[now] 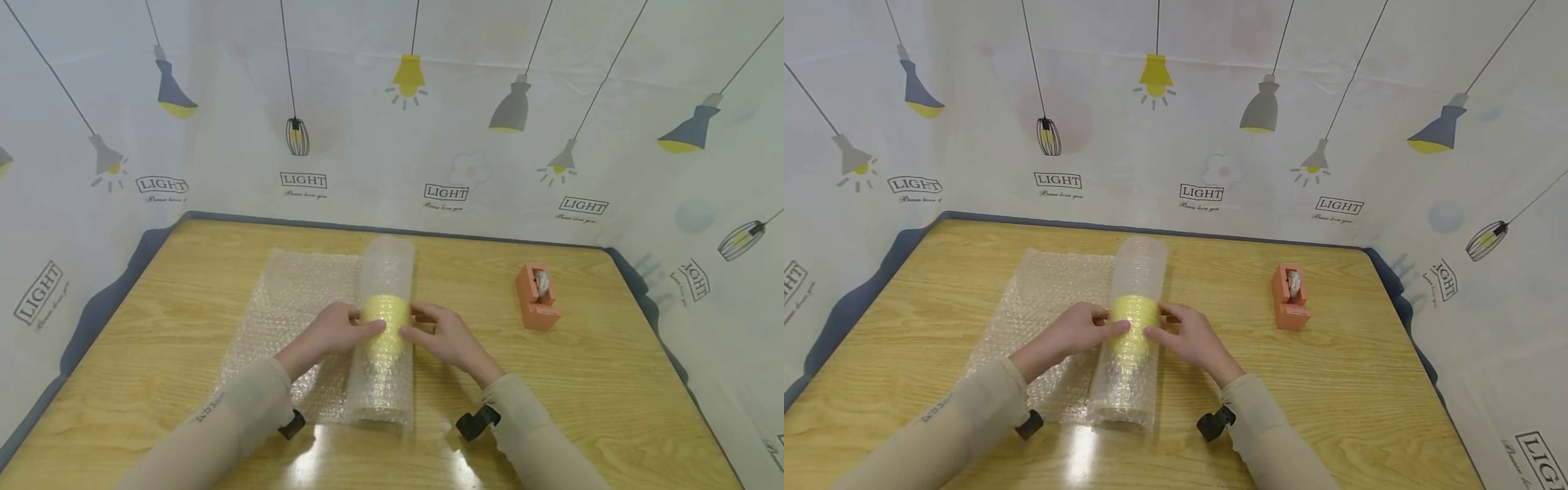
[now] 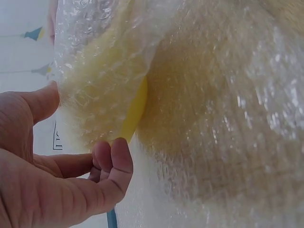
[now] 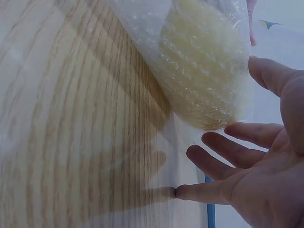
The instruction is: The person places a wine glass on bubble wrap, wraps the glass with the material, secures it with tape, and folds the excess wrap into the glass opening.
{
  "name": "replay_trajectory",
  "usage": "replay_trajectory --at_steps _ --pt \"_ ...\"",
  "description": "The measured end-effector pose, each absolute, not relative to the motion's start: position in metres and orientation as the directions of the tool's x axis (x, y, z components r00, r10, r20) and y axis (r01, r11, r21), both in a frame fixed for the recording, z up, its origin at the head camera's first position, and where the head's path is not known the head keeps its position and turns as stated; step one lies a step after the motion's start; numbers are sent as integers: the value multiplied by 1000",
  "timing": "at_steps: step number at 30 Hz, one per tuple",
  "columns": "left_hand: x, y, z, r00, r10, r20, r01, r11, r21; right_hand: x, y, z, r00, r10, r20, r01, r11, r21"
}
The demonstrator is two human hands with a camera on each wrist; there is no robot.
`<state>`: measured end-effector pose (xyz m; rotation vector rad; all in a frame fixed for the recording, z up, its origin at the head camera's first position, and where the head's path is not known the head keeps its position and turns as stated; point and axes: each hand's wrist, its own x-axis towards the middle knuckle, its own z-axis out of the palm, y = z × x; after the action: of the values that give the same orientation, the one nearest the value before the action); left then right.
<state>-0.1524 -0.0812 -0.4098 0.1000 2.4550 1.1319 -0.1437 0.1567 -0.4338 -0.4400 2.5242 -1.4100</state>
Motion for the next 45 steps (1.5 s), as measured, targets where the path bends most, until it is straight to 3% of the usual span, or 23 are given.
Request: replay_trajectory --at_steps 19,39,45 --pt "-150 -95 -401 -910 151 -386 -205 646 736 -144 150 -434 -927 -376 -15 -173 462 -870" --pt "-148 -100 -405 -899 196 -391 -230 549 804 -141 137 -437 -938 -345 24 -165 386 -908" --pt "-150 -89 -408 -886 210 -414 -214 608 765 -143 142 -437 -947 -318 32 -164 400 -902"
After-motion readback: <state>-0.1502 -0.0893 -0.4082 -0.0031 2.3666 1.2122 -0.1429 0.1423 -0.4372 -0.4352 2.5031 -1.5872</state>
